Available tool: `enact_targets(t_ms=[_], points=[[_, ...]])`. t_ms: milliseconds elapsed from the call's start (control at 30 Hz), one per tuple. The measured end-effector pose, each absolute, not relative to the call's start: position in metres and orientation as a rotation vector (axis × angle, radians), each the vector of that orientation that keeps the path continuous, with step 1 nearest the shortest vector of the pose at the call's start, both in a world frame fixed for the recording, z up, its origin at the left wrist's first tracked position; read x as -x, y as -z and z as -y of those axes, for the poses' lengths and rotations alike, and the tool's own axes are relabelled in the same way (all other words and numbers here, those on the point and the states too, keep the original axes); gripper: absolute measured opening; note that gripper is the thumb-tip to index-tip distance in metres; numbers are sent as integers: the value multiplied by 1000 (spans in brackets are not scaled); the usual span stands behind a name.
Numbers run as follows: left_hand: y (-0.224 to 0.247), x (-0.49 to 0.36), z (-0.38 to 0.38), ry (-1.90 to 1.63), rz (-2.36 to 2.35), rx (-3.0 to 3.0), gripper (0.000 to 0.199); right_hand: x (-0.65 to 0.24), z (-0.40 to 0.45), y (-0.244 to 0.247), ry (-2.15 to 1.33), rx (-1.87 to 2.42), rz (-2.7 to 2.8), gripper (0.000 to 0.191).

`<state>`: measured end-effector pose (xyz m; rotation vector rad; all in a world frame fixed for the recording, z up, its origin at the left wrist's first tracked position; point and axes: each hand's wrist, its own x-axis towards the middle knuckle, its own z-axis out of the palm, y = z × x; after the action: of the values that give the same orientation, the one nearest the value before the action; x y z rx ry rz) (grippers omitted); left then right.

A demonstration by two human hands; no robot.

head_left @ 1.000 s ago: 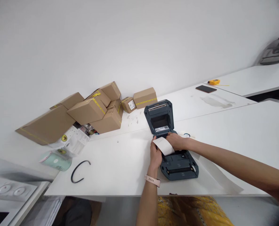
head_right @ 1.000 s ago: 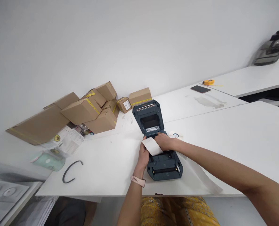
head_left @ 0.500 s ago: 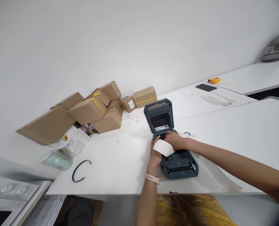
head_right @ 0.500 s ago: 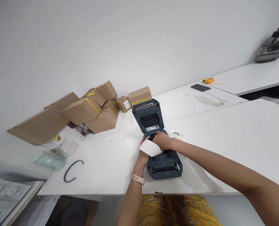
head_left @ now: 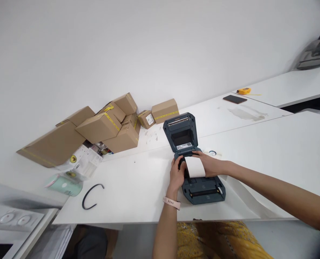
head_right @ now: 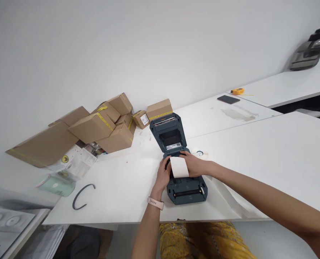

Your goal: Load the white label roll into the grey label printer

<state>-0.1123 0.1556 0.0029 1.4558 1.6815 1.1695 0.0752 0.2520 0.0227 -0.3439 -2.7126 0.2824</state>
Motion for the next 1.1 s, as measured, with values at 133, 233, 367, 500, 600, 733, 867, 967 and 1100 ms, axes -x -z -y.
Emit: enact_targets(t_ms=[133,233,367,500,600,733,867,967,1100], points=[[-5,111,-155,-1165,-1674,-1498,51,-91,-231,-35,-391,303,2779,36],[-7,111,-155,-1154,-1692,-1506,49,-102,-215,-45,-560,310,2824,35],[-9,110,-154,-1130,-1700,-1503,49,-114,-195,-52,-556,303,2772,36],[-13,108,-152,-1119,-1705,-1506,51,-120,-174,-47,-463,312,2702,37],[-18,107,-151,-1075,-1726,-1497,53,-126,-157,-35,-475,328,2692,53],[-24,105,-149,-1010,-1732,-1475,57,-137,-136,-17,-503,376,2682,106],[-24,105,-150,-998,-1739,-1495,58,-139,-124,-1,-440,440,2650,98],[-22,105,-150,-1009,-1748,-1503,58,-132,-120,7,-327,467,2615,86],[-21,106,-152,-1004,-1752,-1517,60,-128,-120,6,-285,443,2567,68]])
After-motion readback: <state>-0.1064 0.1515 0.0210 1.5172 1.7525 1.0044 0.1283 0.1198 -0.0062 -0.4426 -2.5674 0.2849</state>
